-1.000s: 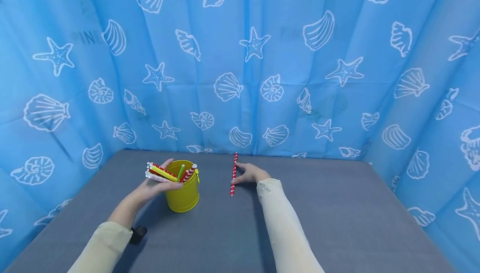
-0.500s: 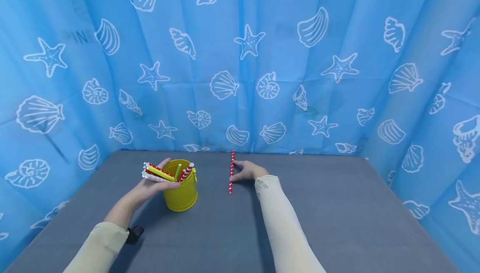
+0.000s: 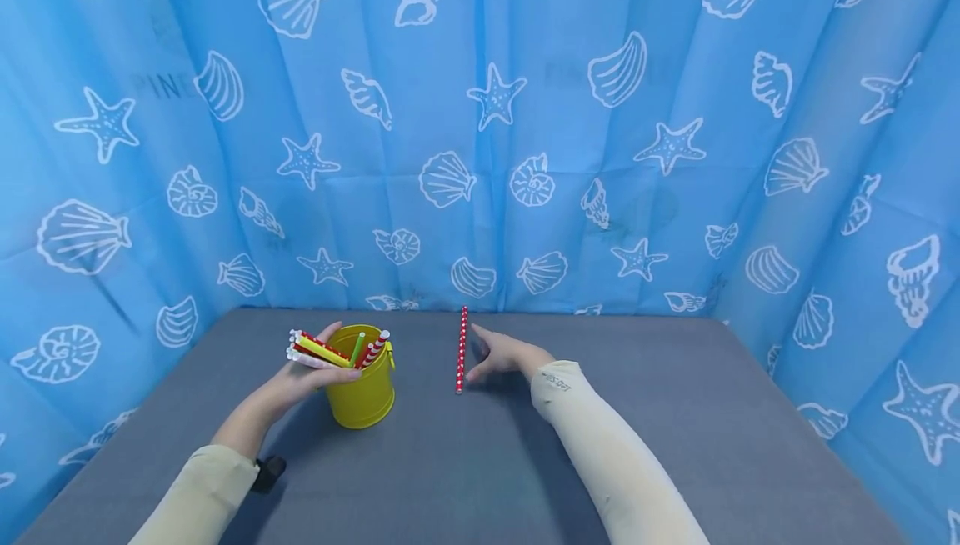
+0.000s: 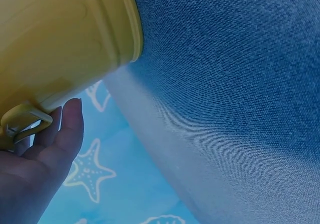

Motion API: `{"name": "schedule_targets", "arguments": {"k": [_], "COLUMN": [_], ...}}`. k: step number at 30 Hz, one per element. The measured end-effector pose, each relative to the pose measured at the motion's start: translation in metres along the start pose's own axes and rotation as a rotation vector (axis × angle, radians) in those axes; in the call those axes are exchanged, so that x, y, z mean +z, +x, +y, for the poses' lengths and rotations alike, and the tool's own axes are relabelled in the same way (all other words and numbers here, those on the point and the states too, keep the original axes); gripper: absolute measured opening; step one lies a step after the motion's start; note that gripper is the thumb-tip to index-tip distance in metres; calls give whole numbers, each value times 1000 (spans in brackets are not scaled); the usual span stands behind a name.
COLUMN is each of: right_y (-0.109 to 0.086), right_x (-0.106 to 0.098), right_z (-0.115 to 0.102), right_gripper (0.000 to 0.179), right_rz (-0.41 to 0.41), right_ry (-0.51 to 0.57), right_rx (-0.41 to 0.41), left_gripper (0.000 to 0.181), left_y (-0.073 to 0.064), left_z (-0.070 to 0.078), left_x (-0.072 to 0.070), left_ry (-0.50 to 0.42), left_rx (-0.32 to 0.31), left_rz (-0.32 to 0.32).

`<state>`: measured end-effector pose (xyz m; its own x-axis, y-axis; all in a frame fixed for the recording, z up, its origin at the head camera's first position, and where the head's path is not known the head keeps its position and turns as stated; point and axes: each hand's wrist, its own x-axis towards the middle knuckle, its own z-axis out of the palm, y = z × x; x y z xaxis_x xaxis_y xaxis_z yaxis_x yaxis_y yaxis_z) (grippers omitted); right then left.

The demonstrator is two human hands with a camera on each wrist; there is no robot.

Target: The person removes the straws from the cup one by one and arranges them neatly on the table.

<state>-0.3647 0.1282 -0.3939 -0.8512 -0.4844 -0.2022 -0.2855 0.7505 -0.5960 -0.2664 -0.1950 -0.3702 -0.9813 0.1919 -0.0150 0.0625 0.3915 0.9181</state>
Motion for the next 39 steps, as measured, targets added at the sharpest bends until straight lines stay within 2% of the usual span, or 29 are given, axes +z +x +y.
{"name": "schedule_targets", "arguments": {"k": [2, 8, 11, 20, 27, 31, 39], "right_y": [-5, -21, -26, -33, -38, -37, -28], "right_x": [-2, -11, -12, -9, -3, 2, 21], "right_z": [-6, -24, -30, -56, -75, -83, -100], "right_gripper": [93, 80, 79, 78, 64, 63, 60], "right_rz": [14, 71, 86, 73, -7, -25, 37], "right_ry": [19, 238, 297, 343, 428, 463, 478], "right_rx": [-37, -178, -239, -356, -489, -517, -451], "left_gripper": [101, 101, 102, 102, 104, 105, 104], "left_y": [-1, -1, -1, -1, 1, 1, 2], "left_z": [-1, -2, -2, 2, 2, 2, 0], "left_x": [0, -1, -1, -2, -2, -2, -2], "left_ry": [1, -3, -12, -4, 10, 7, -2], "left_rx": [-2, -7, -13, -18, -51, -58, -42], "left_rz": [5, 5, 7, -1, -5, -2, 6]}}
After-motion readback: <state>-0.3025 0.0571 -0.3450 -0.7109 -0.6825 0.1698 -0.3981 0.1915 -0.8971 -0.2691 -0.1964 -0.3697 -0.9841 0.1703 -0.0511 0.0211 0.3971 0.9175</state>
